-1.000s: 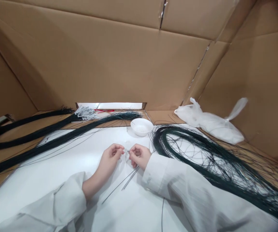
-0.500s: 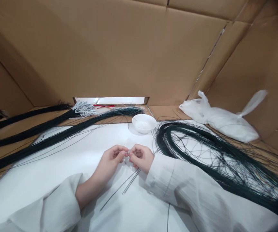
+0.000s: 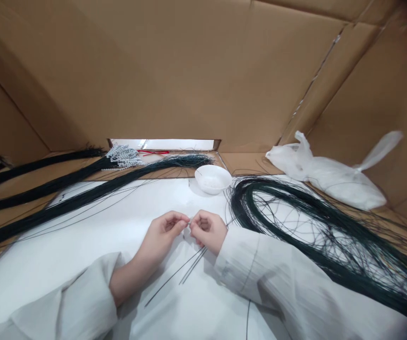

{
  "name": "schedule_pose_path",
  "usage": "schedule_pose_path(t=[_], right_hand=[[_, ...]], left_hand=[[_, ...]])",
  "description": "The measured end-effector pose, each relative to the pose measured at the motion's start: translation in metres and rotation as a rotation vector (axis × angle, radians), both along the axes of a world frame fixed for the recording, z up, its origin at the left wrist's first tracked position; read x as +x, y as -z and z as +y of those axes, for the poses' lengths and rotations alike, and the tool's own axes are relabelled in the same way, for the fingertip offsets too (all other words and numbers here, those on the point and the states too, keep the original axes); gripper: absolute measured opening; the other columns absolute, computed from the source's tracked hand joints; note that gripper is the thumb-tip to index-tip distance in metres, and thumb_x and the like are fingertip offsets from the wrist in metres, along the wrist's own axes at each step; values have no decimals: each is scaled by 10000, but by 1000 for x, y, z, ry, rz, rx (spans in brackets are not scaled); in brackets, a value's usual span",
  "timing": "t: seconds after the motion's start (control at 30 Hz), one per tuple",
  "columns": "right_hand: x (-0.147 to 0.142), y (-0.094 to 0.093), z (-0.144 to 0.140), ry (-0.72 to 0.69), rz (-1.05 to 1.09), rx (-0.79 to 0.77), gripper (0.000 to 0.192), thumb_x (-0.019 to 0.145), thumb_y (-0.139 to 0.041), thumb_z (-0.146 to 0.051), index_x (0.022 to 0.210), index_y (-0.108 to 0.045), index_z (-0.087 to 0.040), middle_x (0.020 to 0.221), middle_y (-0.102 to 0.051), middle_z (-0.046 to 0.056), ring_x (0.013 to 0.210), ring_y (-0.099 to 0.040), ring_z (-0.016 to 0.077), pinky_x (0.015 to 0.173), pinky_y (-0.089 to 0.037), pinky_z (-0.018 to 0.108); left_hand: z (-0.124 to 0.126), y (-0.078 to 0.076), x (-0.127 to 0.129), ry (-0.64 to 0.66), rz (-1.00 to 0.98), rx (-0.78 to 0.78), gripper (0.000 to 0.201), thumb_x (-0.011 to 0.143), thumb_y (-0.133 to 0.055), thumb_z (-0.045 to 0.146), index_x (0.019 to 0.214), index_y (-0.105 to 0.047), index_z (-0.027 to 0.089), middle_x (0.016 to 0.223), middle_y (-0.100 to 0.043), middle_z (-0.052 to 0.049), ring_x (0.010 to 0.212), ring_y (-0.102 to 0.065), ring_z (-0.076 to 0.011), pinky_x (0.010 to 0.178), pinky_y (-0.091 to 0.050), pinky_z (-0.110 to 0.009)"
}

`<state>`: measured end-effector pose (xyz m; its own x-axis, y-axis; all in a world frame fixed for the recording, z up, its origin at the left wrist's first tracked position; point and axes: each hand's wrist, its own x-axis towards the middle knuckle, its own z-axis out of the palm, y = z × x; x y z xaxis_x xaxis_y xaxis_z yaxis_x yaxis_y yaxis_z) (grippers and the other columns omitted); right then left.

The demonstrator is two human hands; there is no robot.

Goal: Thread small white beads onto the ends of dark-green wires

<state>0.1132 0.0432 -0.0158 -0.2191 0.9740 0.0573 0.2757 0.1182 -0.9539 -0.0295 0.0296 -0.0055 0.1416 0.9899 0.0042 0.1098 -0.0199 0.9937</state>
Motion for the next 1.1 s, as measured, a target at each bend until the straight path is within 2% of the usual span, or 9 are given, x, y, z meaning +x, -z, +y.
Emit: schedule_pose_path(t=[0.5,1.1], right_hand=[[0,-2,2,-18,5,-15,64,666,-491,-197,613,-476,-163,488,-508,-25,396,-443,73,376,-314,178],[1,-1,1,-26,-19,-4,57,660,-485,-193,613,-483,-162,483,-498,-29,406,-432,71,390,-307,180]], left_hand=[[1,4,-2,5,4,-8,154,757,-567,268,825,-627,144,799,-634,-31,699,-526,-123,650,-388,-224],[0,1,-1,-9,11,-21,150,735,-580,270,810,-646,159,802,-659,-32,676,-545,-129,643,-398,-229]])
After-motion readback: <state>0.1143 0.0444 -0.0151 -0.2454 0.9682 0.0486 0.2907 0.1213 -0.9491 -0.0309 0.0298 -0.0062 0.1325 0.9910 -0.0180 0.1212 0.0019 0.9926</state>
